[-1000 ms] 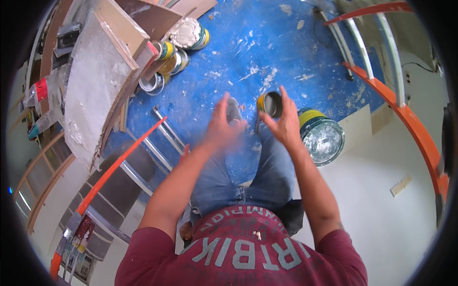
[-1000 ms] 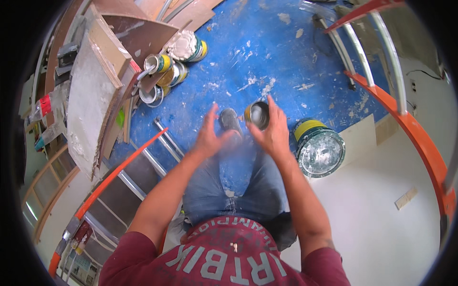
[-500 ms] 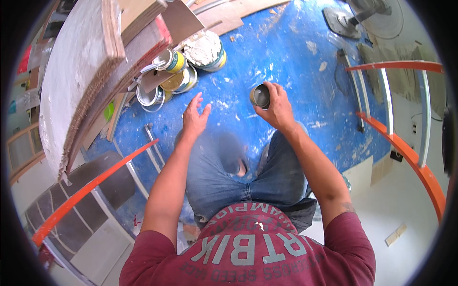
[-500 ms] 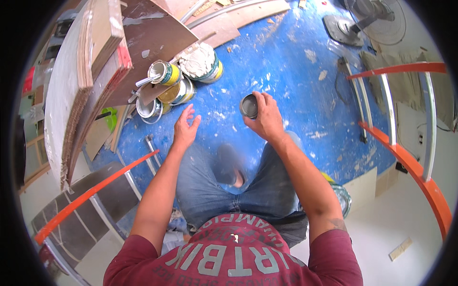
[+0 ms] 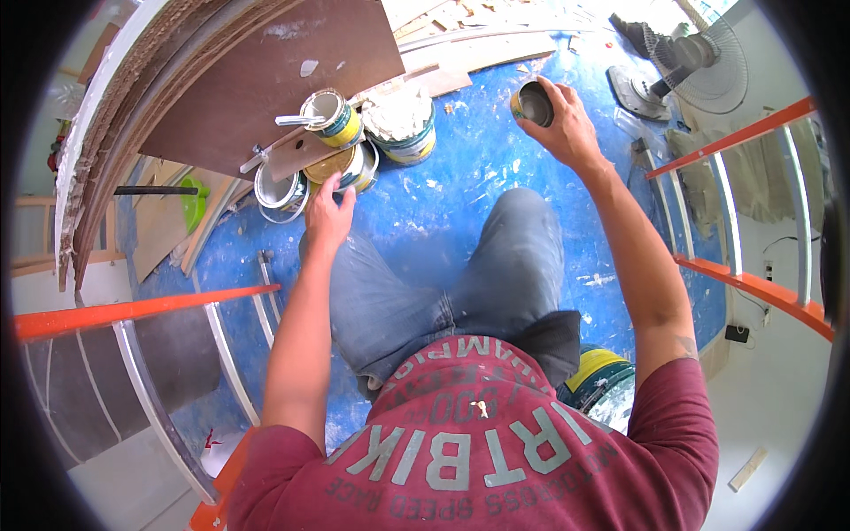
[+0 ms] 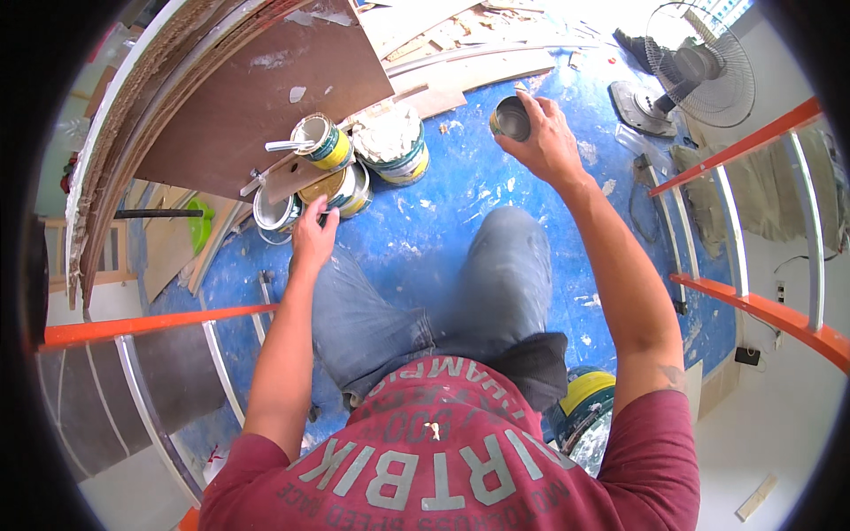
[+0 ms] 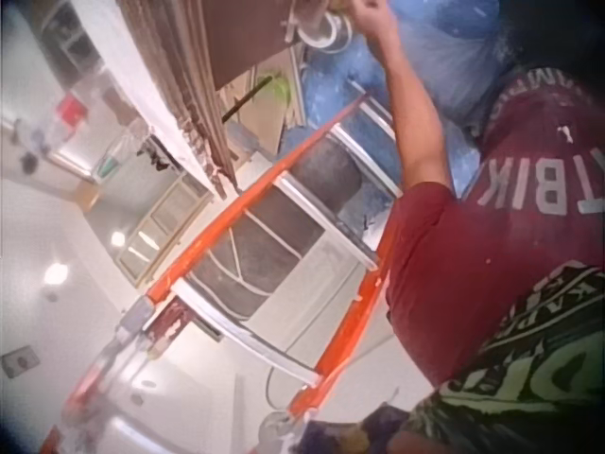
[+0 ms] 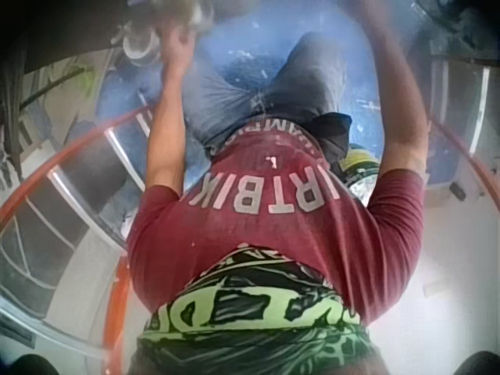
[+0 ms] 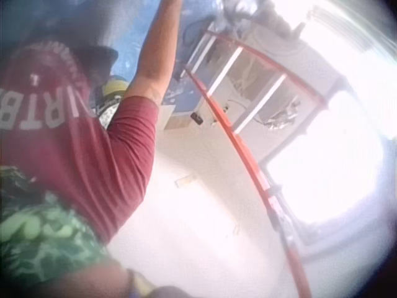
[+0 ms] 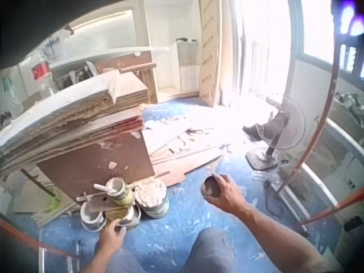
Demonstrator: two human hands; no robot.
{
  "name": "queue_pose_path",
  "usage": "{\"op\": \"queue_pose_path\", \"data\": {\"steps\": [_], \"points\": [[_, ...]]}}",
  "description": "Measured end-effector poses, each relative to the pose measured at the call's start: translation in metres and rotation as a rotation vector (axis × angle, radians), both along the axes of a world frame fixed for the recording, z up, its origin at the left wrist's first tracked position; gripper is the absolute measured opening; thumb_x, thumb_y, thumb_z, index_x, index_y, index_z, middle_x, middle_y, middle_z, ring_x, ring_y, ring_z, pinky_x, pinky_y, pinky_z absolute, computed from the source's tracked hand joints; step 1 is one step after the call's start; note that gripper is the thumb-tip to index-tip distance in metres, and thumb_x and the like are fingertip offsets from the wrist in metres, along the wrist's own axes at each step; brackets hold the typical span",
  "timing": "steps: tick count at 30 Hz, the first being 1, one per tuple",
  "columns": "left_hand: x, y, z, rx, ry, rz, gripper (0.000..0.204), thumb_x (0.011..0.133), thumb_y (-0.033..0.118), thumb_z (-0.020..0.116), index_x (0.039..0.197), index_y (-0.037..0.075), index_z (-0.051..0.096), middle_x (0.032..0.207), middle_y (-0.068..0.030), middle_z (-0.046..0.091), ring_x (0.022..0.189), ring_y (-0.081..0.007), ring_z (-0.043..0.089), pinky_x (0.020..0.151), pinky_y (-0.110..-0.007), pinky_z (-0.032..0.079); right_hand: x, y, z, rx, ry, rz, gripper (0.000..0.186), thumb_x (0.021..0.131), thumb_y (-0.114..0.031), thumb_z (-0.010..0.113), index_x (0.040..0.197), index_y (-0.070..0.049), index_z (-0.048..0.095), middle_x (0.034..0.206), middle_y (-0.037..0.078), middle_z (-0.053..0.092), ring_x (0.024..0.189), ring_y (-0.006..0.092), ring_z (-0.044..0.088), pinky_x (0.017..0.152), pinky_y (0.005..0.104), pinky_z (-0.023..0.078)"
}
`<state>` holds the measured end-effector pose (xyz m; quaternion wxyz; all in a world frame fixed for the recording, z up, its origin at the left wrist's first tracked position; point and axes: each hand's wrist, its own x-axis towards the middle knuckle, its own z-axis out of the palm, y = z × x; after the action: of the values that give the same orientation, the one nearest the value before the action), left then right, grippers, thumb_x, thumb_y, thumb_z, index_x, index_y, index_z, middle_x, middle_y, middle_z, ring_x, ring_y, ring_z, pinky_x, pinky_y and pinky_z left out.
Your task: The person scrapes a white substance from a small can into a larger paint bucket using a utility knife, then stirs the contents with a metal rod. They also move around the room, handling various tools and materials on a cluttered workbench.
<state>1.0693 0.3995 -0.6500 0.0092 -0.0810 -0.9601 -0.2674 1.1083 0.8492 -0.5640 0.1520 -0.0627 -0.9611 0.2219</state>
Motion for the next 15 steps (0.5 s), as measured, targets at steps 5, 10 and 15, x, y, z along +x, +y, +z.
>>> {"op": "queue_pose_path", "data": {"steps": [5, 10, 15], "points": [[0.064, -0.006, 0.020, -0.341, -0.191, 0.147, 0.073, 0.089, 0.044, 0.068, 0.149, 0.008, 0.046, 0.156, -0.0172, 0.042, 0.143, -0.0393, 0.037, 0.117, -0.050, 0.031, 0.020, -0.016, -0.048, -0.086, -0.061, -0.034, 0.084, 0.077, -0.042, 0.082, 0.148, -0.013, 0.047, 0.138, 0.021, 0.053, 0.128, 0.0380, 0.054, 0.105, 0.0454, 0.048], [0.089, -0.029, 0.006, -0.281, -0.106, 0.217, 0.083, 0.092, 0.045, 0.066, 0.155, 0.002, 0.033, 0.159, -0.0259, 0.033, 0.146, -0.0439, 0.030, 0.121, -0.050, 0.026, 0.028, -0.053, -0.116, -0.146, -0.197, -0.025, 0.093, 0.077, -0.041, 0.081, 0.152, -0.007, 0.039, 0.137, 0.022, 0.051, 0.127, 0.0399, 0.052, 0.105, 0.0464, 0.047], [0.094, -0.037, 0.009, -0.258, -0.071, 0.280, 0.078, 0.091, 0.039, 0.069, 0.150, -0.002, 0.039, 0.154, -0.0274, 0.039, 0.143, -0.0438, 0.035, 0.120, -0.050, 0.028, 0.016, -0.064, -0.171, -0.174, -0.236, -0.082, 0.090, 0.074, -0.034, 0.080, 0.151, -0.008, 0.041, 0.139, 0.023, 0.050, 0.127, 0.0412, 0.050, 0.105, 0.0483, 0.047]]}}
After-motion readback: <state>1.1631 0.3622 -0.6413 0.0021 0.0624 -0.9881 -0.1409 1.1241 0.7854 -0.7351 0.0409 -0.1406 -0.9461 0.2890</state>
